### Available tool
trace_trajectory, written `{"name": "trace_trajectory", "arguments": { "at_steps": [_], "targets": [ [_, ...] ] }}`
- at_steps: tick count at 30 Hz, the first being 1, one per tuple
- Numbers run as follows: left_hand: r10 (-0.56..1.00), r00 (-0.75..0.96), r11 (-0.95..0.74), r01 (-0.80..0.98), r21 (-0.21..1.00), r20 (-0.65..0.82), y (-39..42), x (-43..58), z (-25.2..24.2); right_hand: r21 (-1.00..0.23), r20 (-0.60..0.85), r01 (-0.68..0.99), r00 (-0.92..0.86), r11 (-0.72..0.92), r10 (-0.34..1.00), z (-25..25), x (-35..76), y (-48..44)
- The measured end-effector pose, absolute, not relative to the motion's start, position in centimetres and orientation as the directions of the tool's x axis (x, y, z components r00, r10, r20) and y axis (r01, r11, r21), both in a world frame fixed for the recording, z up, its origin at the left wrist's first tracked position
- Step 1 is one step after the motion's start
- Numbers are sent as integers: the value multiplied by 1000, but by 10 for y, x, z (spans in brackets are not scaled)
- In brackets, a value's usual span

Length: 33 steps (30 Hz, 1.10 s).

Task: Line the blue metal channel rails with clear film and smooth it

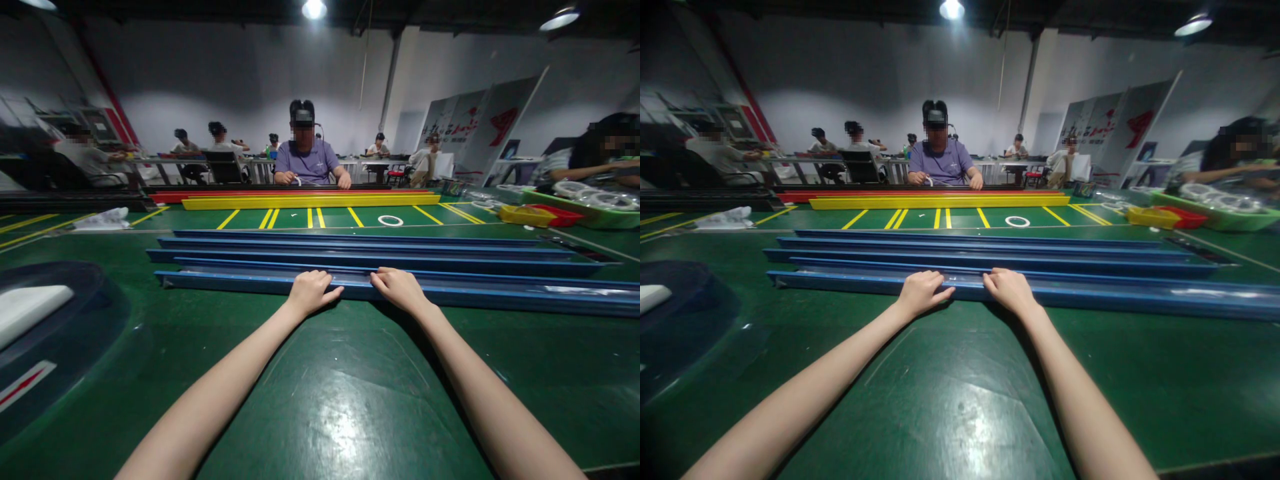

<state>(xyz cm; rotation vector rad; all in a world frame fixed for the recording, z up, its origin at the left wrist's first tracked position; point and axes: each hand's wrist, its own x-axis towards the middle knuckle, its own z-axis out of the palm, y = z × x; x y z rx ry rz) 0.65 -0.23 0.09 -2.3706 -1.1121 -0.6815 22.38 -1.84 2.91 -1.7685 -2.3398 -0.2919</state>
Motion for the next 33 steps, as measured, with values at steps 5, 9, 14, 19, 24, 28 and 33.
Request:
{"name": "trace_trajectory", "arguments": {
  "at_steps": [5, 9, 14, 19, 24, 28, 33],
  "targets": [
    [580, 556, -579, 795, -179, 595, -3, 6, 1, 46, 250, 962, -271, 268, 930, 29, 223, -19],
    [574, 559, -575, 795, -191, 598, -3, 7, 1, 67, 257, 967, -256, 247, 932, 28, 223, -20],
    [579, 564, -568, 797, -204, 589, -3, 7, 1, 102, 270, 970, -239, 219, 933, 26, 223, -20],
    [574, 567, -562, 798, -220, 590, -4, 7, 0, 117, 267, 971, -233, 208, 935, 26, 222, -20],
    [575, 567, -562, 798, -220, 590, -4, 7, 1, 128, 252, 972, -225, 198, 941, 27, 221, -20],
    [565, 569, -564, 795, -224, 597, -4, 7, 1, 135, 252, 971, -228, 199, 940, 28, 221, -20],
    [557, 570, -565, 793, -227, 604, -4, 7, 0, 121, 250, 973, -221, 196, 943, 27, 222, -20]
  ]
}}
